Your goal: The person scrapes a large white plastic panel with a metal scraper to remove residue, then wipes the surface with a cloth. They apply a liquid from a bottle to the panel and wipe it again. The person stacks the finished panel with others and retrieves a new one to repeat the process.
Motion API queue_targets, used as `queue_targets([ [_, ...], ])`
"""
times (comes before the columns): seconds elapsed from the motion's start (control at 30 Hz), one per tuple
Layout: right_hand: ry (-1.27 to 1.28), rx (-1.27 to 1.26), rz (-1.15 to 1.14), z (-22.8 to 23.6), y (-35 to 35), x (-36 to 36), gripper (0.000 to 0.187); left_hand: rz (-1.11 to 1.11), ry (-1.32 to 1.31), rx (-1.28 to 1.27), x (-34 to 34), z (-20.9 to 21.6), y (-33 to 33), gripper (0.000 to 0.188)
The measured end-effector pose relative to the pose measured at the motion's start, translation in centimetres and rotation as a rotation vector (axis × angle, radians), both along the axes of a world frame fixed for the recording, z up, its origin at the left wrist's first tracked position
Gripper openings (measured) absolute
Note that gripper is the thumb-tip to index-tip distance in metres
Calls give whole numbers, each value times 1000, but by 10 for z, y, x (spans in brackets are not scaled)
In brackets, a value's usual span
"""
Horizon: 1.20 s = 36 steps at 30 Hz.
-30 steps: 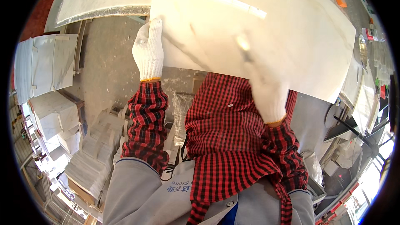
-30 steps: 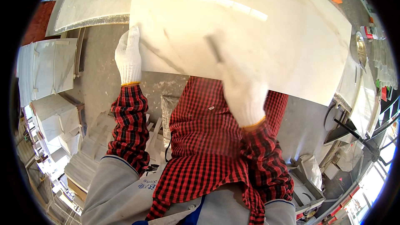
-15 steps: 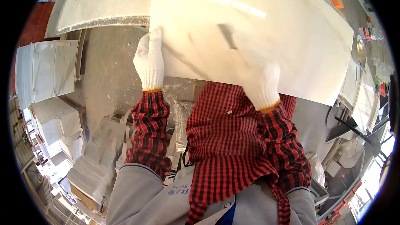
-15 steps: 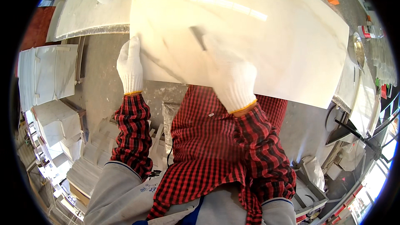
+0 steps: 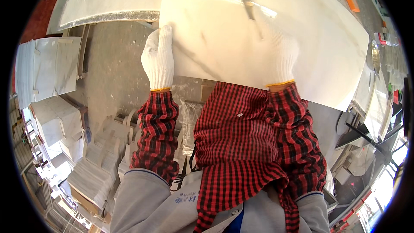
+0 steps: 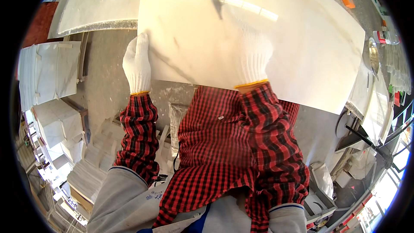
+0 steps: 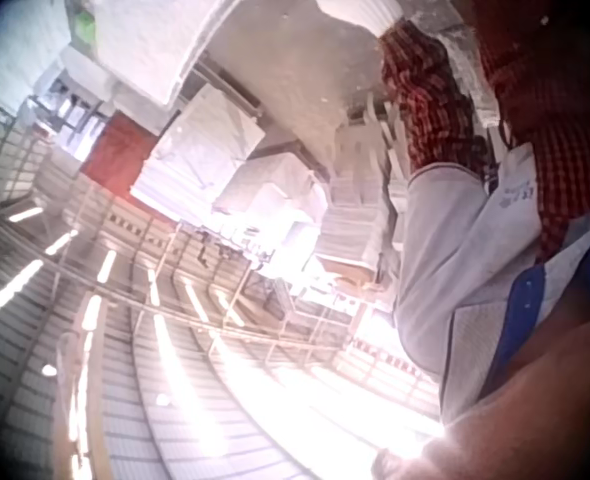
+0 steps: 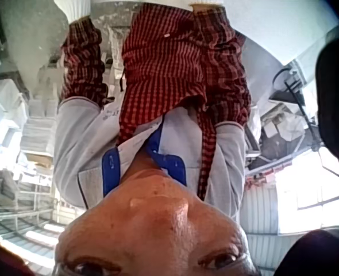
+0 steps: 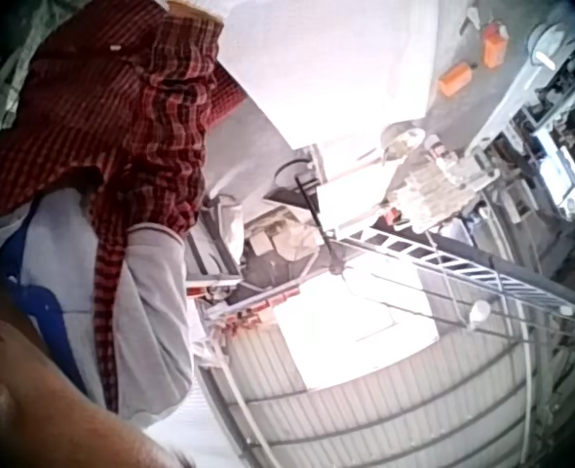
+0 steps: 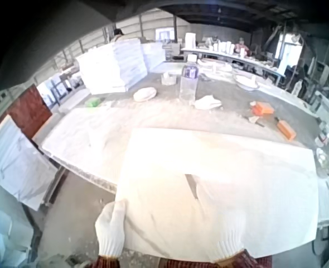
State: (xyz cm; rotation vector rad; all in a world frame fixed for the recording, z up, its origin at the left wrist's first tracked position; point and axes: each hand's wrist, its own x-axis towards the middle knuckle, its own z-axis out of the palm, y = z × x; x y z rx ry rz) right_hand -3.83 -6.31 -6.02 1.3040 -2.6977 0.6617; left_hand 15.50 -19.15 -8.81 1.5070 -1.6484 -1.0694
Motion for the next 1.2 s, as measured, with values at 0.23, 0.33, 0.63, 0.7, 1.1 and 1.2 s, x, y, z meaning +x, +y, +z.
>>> queue_targets([
  [0.23, -26, -31, -4, 0, 7, -5, 37, 6, -14, 19, -3, 1, 0, 57],
  [0.33, -9, 10, 30, -1, 2, 6, 37, 20, -8, 16, 0, -2, 0, 56],
  [0.63, -20, 22, 64, -2, -1, 14, 36, 32, -15, 12, 0, 0, 0, 55],
  [0.7, -52, -13, 37, -1, 5, 7, 36, 28, -18, 15, 0, 1, 1, 54],
  [1.1, -343, -7, 326, 4, 35, 45, 35, 12, 5, 17, -1, 3, 2, 54],
  [1.2, -434, -112, 156, 6, 62, 32, 37, 6, 20, 1, -2, 1, 1, 54],
])
